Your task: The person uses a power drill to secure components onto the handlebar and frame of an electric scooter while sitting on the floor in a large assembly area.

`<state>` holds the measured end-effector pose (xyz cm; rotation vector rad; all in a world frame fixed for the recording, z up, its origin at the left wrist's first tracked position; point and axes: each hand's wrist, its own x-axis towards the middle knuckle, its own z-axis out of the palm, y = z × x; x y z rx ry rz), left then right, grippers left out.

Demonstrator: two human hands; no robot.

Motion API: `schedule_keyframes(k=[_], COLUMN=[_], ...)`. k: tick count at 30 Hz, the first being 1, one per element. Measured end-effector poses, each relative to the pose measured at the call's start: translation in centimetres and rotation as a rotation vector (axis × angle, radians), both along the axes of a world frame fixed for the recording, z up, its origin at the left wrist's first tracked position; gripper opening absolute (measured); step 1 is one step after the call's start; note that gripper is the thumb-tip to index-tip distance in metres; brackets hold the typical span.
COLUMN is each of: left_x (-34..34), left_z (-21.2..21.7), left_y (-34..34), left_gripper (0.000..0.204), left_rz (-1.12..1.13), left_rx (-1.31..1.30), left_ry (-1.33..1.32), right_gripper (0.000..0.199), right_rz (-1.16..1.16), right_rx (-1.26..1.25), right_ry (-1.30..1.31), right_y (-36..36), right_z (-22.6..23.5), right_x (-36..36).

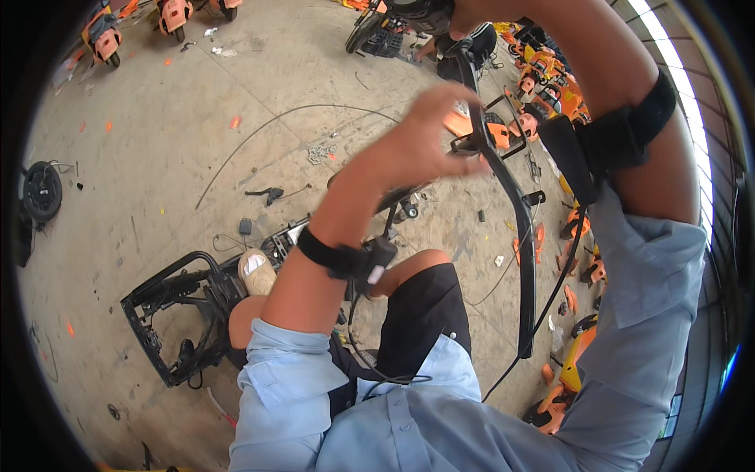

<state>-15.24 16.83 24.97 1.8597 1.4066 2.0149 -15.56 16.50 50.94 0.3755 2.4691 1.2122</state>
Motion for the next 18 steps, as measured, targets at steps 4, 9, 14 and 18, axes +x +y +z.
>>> schedule_keyframes(k=[4, 9, 14, 18], left_x=[7.2, 12.9, 13.0, 0.2], left_z=[-0.8, -1.3, -2.4, 1.9], left_y=[2.4, 5.0, 5.4, 0.0], left_gripper=[0.057, 0.055, 0.054, 0.043], left_rz=[-0.019, 0.266, -0.103, -0.506], left_rx=[0.097, 0.182, -0.001, -0.374], left_ry=[0.274, 0.116, 0.063, -0.374], right_gripper=[0.038, 0.037, 0.039, 0.037], right_rz=[0.049, 0.061, 0.035, 0.038], right_rx=[-0.070, -0.242, -0.313, -0.428], right_ry=[0.120, 0.157, 0.172, 0.250], right_y=[0.3, -0.2, -1.2, 4.9], right_z=[0.3, 0.6, 0.2, -1.4], right_x=[1.6, 3.3, 3.8, 4.8])
